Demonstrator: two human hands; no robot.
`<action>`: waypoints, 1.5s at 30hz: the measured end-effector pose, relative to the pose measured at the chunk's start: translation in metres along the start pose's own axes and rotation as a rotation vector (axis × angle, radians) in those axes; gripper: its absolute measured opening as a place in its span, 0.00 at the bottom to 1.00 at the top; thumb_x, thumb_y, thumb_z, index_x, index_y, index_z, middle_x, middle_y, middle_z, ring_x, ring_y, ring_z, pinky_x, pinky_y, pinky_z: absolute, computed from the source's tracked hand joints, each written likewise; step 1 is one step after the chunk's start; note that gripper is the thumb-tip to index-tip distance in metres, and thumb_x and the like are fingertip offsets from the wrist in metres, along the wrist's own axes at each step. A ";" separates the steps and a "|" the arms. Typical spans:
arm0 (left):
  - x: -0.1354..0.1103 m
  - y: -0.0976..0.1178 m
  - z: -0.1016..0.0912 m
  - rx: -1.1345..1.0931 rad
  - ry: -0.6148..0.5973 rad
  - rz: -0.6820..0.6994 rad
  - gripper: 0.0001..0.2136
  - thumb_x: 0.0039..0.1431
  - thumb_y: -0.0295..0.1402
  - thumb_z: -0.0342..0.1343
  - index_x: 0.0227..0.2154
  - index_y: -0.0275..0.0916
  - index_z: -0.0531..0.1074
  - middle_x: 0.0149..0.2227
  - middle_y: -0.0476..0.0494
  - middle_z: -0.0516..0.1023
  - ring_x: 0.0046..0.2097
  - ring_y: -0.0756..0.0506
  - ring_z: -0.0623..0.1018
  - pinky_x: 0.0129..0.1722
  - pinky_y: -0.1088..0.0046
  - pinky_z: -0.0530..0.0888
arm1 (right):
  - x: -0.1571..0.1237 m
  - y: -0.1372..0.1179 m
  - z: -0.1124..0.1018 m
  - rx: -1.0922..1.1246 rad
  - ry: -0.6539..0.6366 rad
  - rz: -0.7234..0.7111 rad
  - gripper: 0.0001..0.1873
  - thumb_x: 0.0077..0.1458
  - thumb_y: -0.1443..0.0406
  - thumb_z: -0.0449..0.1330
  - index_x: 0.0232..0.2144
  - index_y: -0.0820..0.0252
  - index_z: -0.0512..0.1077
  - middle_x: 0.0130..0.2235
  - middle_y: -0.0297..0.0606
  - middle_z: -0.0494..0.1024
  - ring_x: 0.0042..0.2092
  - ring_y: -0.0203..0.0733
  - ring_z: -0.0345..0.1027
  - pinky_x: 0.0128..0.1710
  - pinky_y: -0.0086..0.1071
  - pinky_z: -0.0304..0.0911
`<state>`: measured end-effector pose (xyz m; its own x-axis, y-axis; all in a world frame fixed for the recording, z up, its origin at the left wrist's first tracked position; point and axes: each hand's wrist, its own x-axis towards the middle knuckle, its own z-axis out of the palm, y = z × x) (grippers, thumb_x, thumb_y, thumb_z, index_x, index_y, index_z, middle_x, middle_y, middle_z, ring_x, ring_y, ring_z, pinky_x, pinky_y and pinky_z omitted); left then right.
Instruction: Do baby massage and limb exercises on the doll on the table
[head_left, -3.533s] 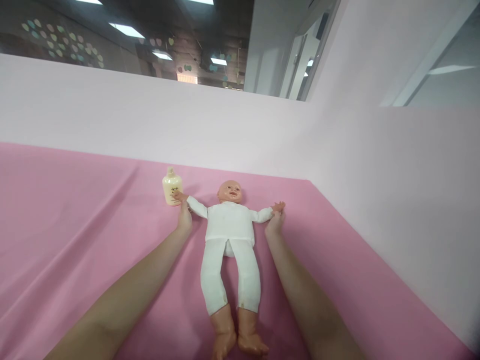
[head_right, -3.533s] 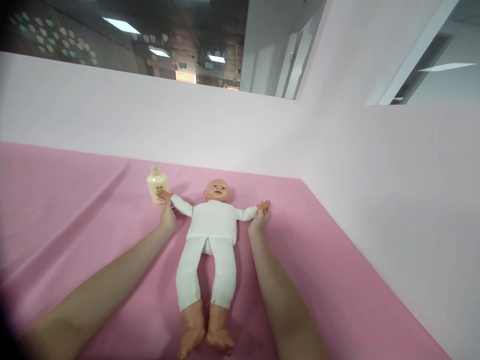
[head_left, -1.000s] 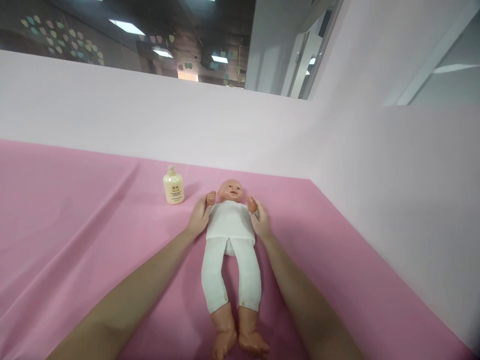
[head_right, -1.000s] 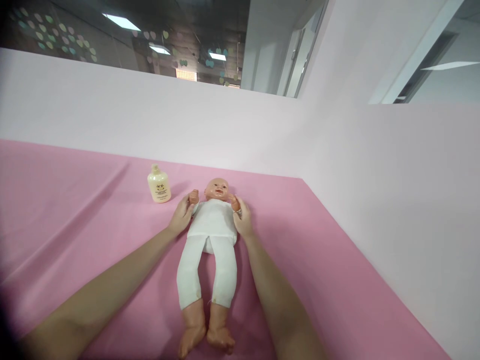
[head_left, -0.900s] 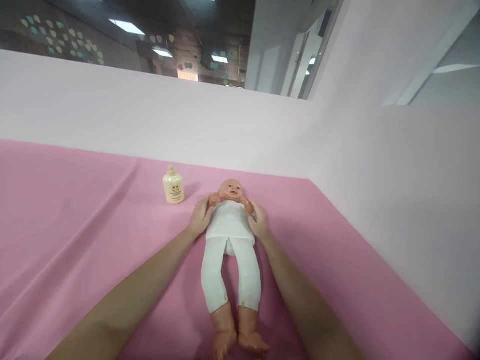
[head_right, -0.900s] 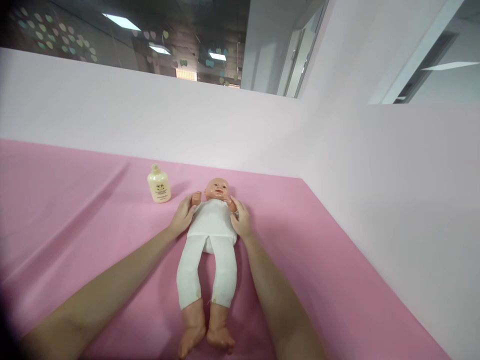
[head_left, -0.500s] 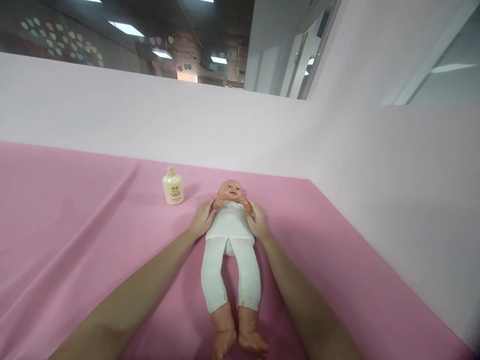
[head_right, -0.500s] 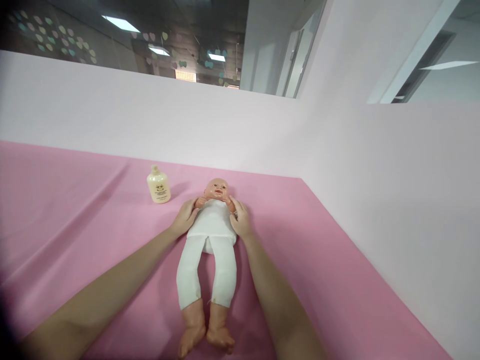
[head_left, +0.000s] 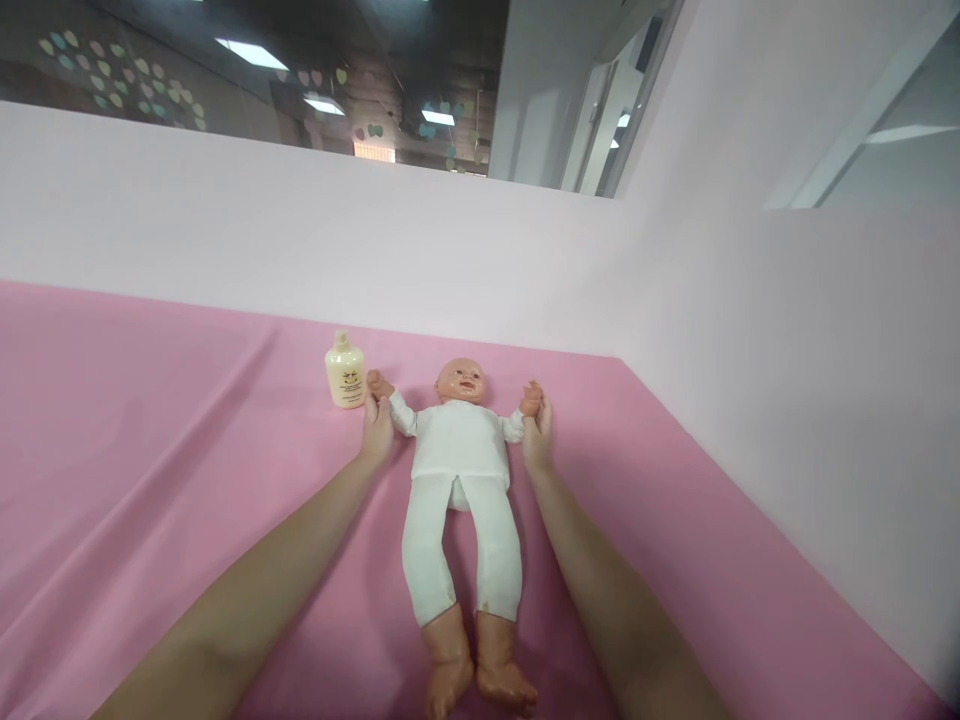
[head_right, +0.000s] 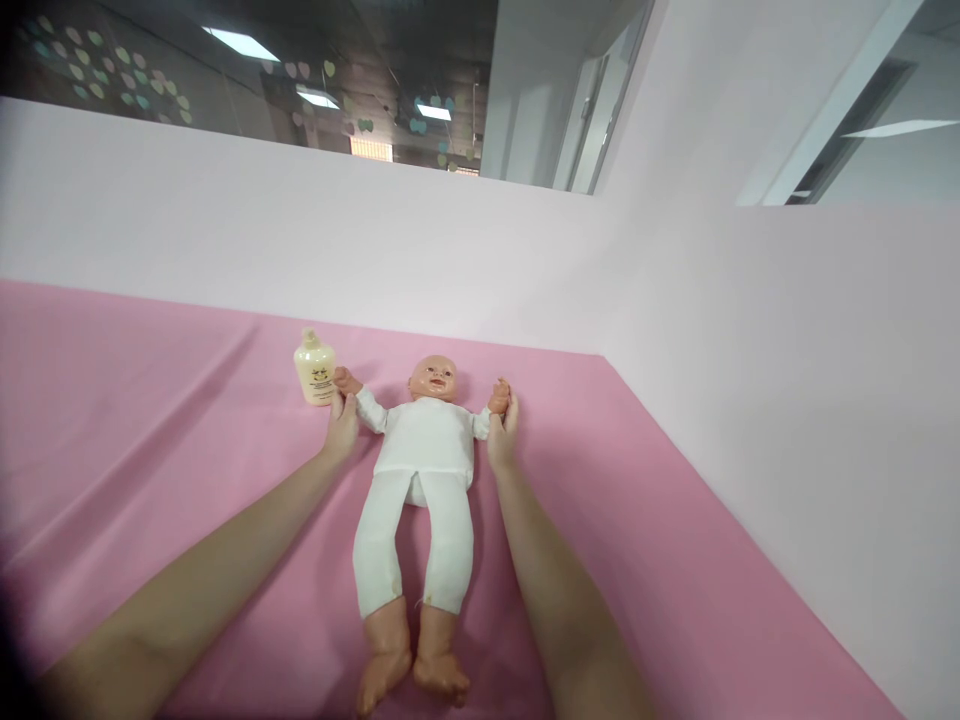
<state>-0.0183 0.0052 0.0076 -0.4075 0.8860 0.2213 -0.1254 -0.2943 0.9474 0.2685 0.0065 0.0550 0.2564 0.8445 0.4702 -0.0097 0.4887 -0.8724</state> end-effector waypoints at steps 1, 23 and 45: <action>0.001 -0.001 0.000 -0.006 0.031 -0.002 0.27 0.70 0.47 0.47 0.68 0.48 0.53 0.71 0.43 0.60 0.74 0.43 0.57 0.71 0.62 0.61 | 0.001 0.002 -0.002 0.000 0.024 0.001 0.36 0.51 0.67 0.54 0.64 0.56 0.63 0.67 0.43 0.67 0.69 0.46 0.60 0.71 0.47 0.51; -0.019 0.011 0.014 0.620 -0.390 0.453 0.23 0.70 0.40 0.43 0.63 0.37 0.64 0.60 0.32 0.73 0.62 0.35 0.71 0.64 0.47 0.65 | -0.012 -0.004 -0.001 -0.400 -0.259 -0.152 0.34 0.56 0.70 0.54 0.66 0.56 0.62 0.66 0.43 0.69 0.68 0.46 0.61 0.70 0.47 0.55; -0.017 0.003 0.014 0.662 -0.468 0.448 0.21 0.71 0.40 0.44 0.61 0.40 0.68 0.58 0.34 0.75 0.60 0.35 0.72 0.63 0.47 0.66 | -0.013 -0.013 0.002 -0.697 -0.516 -0.283 0.37 0.51 0.74 0.51 0.63 0.52 0.69 0.58 0.40 0.76 0.59 0.50 0.67 0.64 0.47 0.61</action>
<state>0.0012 -0.0060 0.0100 0.1322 0.8355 0.5333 0.5566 -0.5077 0.6576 0.2632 -0.0105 0.0608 -0.3053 0.7883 0.5342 0.6173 0.5910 -0.5193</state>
